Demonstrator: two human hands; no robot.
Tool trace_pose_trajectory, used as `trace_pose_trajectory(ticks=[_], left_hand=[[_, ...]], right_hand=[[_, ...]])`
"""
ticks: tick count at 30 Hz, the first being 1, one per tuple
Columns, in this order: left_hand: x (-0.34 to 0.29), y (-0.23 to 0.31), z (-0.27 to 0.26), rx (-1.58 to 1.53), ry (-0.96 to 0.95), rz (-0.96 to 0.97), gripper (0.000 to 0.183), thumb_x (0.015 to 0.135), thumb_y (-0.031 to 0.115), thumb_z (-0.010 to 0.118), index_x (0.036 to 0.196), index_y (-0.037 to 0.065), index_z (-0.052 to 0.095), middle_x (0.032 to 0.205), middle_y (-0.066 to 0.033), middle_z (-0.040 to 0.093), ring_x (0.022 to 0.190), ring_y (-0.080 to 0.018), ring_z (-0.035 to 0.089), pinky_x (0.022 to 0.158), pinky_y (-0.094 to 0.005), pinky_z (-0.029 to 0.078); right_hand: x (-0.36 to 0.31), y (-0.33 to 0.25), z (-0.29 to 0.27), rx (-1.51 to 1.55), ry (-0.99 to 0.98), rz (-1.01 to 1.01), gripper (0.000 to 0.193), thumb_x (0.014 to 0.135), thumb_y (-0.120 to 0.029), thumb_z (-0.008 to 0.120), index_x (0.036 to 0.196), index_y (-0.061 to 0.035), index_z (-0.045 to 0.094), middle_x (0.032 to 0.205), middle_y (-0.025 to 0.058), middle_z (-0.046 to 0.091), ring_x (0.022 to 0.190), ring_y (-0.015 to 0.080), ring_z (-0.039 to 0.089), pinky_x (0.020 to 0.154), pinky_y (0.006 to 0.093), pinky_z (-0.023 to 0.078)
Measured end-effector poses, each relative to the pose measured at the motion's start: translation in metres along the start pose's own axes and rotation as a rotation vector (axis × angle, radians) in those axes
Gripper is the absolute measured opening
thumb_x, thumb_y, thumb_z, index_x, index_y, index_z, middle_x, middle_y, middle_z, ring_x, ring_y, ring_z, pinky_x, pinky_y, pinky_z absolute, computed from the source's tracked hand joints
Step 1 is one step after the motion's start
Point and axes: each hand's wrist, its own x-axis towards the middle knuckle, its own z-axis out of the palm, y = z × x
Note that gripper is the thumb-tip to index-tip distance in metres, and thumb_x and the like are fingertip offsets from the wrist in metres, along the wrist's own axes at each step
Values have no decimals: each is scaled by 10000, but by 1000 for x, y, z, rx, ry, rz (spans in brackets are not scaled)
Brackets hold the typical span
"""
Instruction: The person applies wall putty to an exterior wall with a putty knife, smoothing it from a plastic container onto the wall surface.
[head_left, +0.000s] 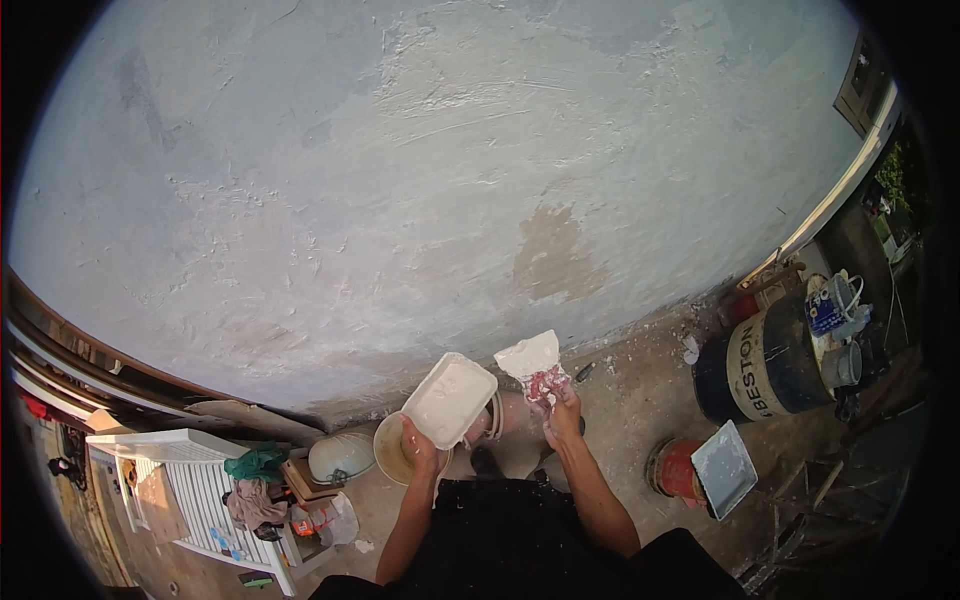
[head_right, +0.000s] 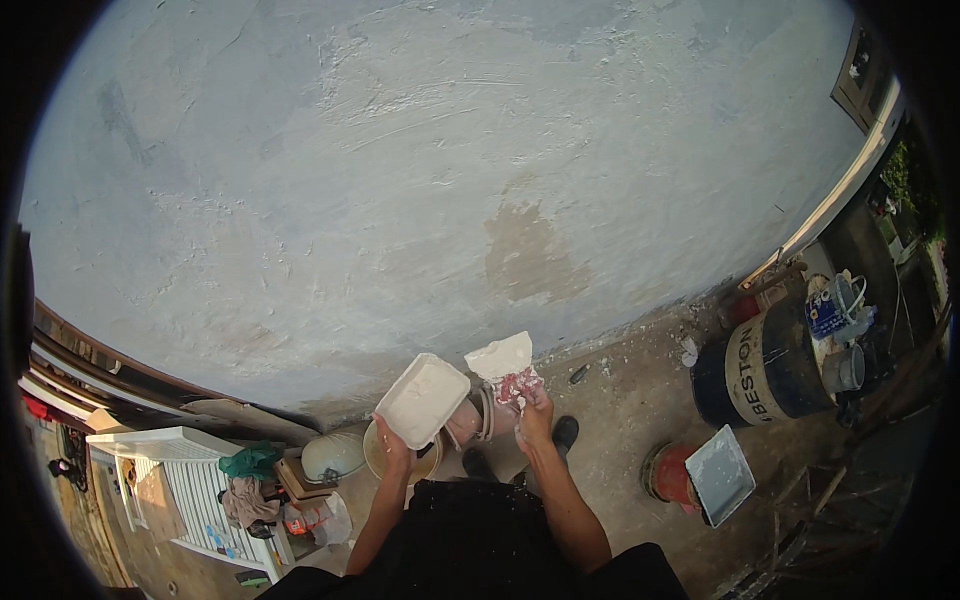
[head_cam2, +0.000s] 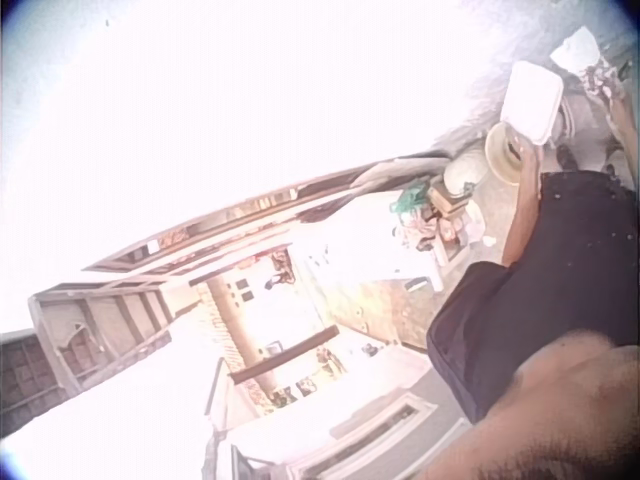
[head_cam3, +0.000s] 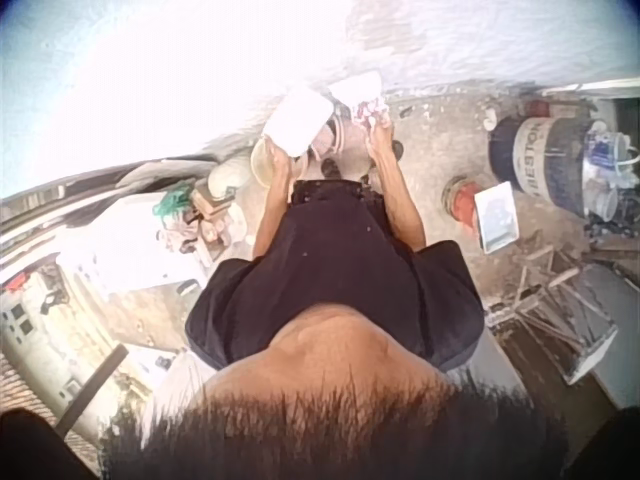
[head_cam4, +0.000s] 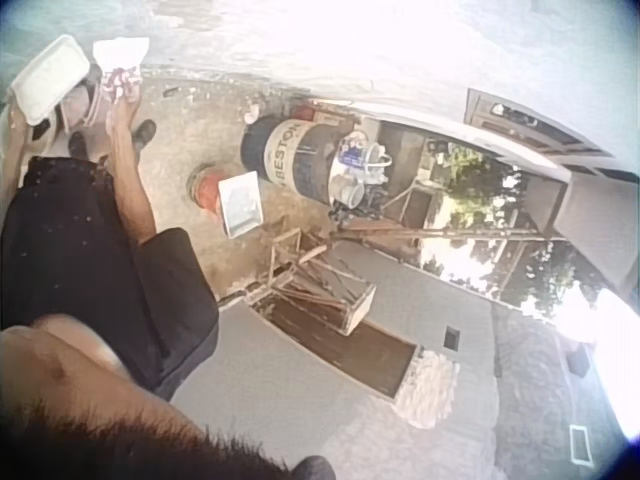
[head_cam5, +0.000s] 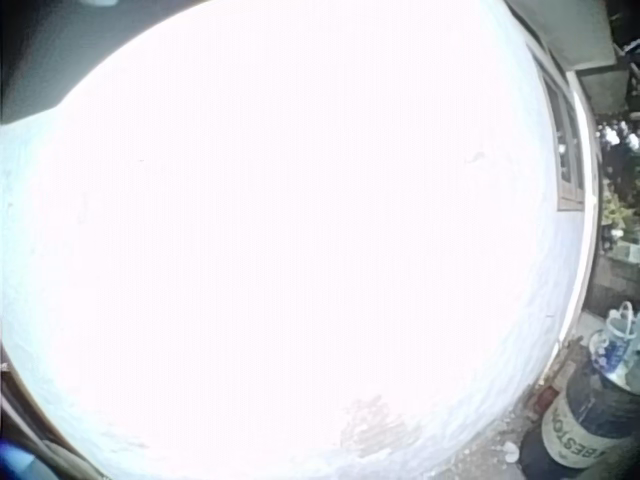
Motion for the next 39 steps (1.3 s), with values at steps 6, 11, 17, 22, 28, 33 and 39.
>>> trace_pose_trajectory(ticks=[6,11,17,22,28,33,39], left_hand=[[-19,37,-39,17,-33,5,667,950,557,210,1333,32,360,1301,-127,468,1160,-253,494,980,-380,403],[-38,60,-66,85,35,59,682,936,589,196,1363,74,327,1339,-104,433,1199,-249,459,1006,-390,375],[-49,80,-53,63,147,94,699,927,604,227,1370,72,319,1362,-102,415,1211,-253,448,1003,-386,374],[-51,86,-51,75,119,142,710,919,616,240,1378,80,313,1379,-95,394,1229,-258,429,1010,-391,363],[-42,81,-27,54,78,106,695,914,617,280,1363,89,329,1354,-80,416,1211,-243,437,1015,-378,345],[-40,82,-44,62,28,98,711,907,629,281,1368,90,321,1361,-78,406,1228,-240,417,1025,-385,333],[-46,85,-37,98,11,100,724,901,641,274,1370,92,319,1358,-82,408,1219,-242,423,1015,-389,341]], right_hand=[[102,70,-62,-57,122,-4,366,846,106,374,1177,-11,480,1053,111,591,881,210,622,755,351,566],[157,118,-15,-21,304,65,343,810,126,420,1108,-17,513,970,103,608,817,193,620,648,320,560],[189,120,56,7,368,-9,183,802,86,527,965,4,543,875,111,620,711,174,611,540,296,492],[142,75,138,-406,540,-118,168,770,31,620,915,40,535,760,116,621,669,191,625,567,308,498],[123,63,143,-350,296,-356,146,775,24,623,854,48,503,770,115,616,697,174,614,621,293,485],[84,63,103,-16,199,-142,257,785,95,504,1032,34,547,949,105,623,855,158,608,719,269,486],[128,126,-29,49,438,109,292,804,121,469,1056,14,569,928,93,618,811,181,613,634,329,549]])
